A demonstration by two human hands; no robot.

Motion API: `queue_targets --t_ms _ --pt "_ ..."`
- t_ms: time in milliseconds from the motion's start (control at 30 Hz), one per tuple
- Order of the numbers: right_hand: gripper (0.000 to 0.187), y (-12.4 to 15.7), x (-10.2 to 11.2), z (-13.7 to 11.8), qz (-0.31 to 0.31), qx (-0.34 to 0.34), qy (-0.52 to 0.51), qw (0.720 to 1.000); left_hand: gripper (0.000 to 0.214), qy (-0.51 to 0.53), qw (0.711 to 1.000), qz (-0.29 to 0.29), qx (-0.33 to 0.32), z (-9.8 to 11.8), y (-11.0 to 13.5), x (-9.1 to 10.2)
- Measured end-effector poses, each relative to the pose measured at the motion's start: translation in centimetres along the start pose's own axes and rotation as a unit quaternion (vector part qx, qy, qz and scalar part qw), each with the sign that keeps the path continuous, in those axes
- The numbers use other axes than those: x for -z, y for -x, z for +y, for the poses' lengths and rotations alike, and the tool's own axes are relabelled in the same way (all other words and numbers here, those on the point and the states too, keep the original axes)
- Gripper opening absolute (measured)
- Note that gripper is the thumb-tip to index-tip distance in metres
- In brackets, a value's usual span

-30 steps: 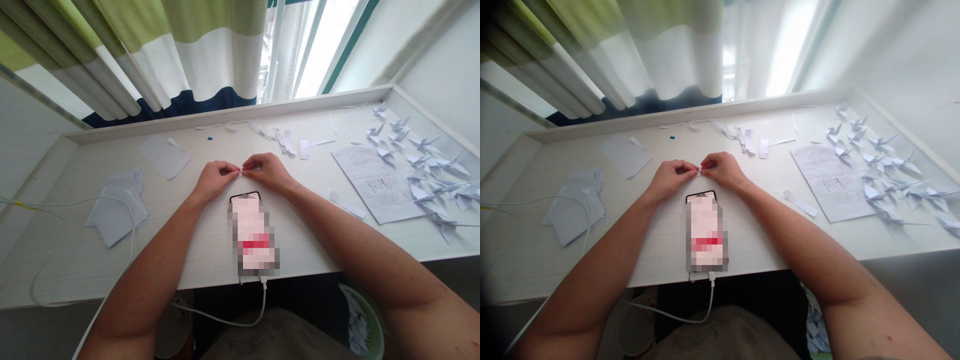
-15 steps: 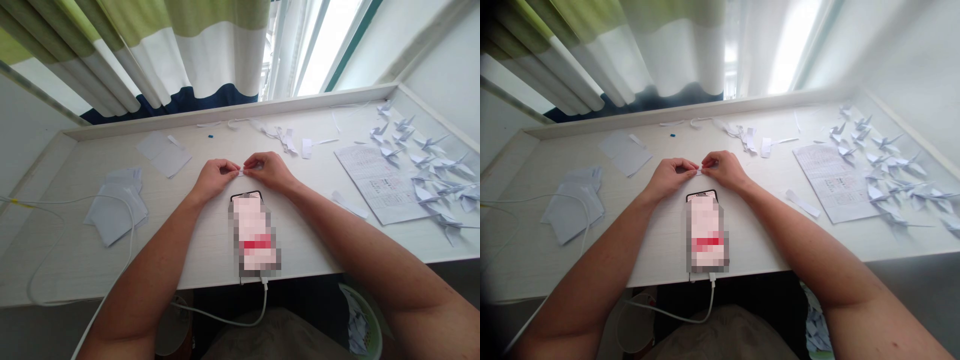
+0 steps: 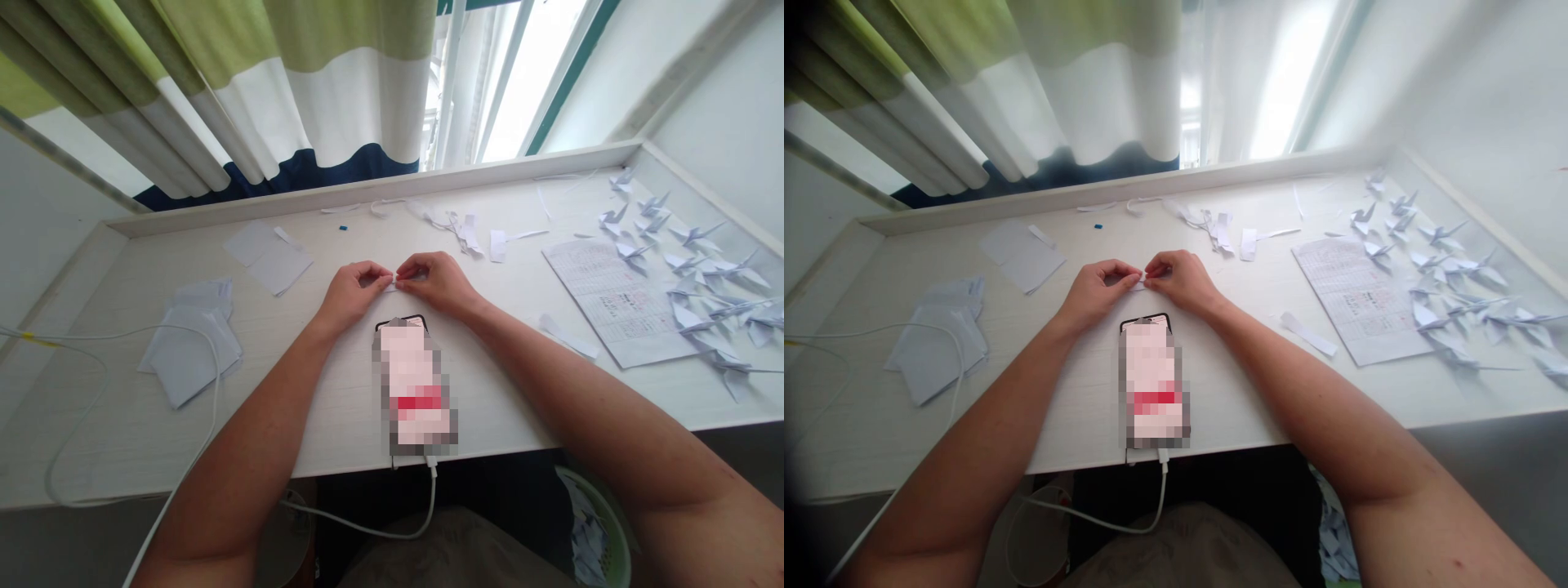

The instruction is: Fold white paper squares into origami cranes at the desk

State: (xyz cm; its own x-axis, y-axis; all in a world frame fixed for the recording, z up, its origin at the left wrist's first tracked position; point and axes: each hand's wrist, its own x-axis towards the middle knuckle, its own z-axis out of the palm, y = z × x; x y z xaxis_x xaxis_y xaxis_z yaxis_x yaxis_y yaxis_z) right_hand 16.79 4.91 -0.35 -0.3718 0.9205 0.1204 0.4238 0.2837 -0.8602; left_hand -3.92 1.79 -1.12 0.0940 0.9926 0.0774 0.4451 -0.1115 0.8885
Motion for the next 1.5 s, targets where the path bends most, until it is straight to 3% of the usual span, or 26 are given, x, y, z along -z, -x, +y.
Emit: queue_targets --t_ms 200,333,900,1033,1300,1500 --pt "0.008 0.1 0.0 -0.1 0.000 0.005 0.002 1.000 0.023 -0.129 0.990 0.040 -0.044 -0.1 0.0 -0.4" --pt "0.008 0.1 -0.1 0.1 0.000 0.014 0.004 1.000 0.021 -0.170 0.983 0.036 -0.061 -0.2 0.0 -0.5" --pt "0.007 0.1 -0.1 0.3 0.000 0.018 0.009 1.000 0.016 -0.167 0.982 0.016 -0.090 -0.6 0.2 -0.3" --pt "0.007 0.1 0.0 0.3 -0.001 0.018 0.011 1.000 0.029 -0.151 0.984 0.015 -0.092 -0.6 0.3 -0.1" --pt "0.005 0.1 -0.2 0.8 0.006 0.044 0.028 0.999 0.011 -0.179 0.980 0.024 -0.078 -0.4 0.2 -0.6" --pt "0.021 0.5 0.0 1.0 0.039 0.053 0.029 0.997 0.009 -0.191 0.977 0.024 -0.094 -0.4 0.4 -0.6"
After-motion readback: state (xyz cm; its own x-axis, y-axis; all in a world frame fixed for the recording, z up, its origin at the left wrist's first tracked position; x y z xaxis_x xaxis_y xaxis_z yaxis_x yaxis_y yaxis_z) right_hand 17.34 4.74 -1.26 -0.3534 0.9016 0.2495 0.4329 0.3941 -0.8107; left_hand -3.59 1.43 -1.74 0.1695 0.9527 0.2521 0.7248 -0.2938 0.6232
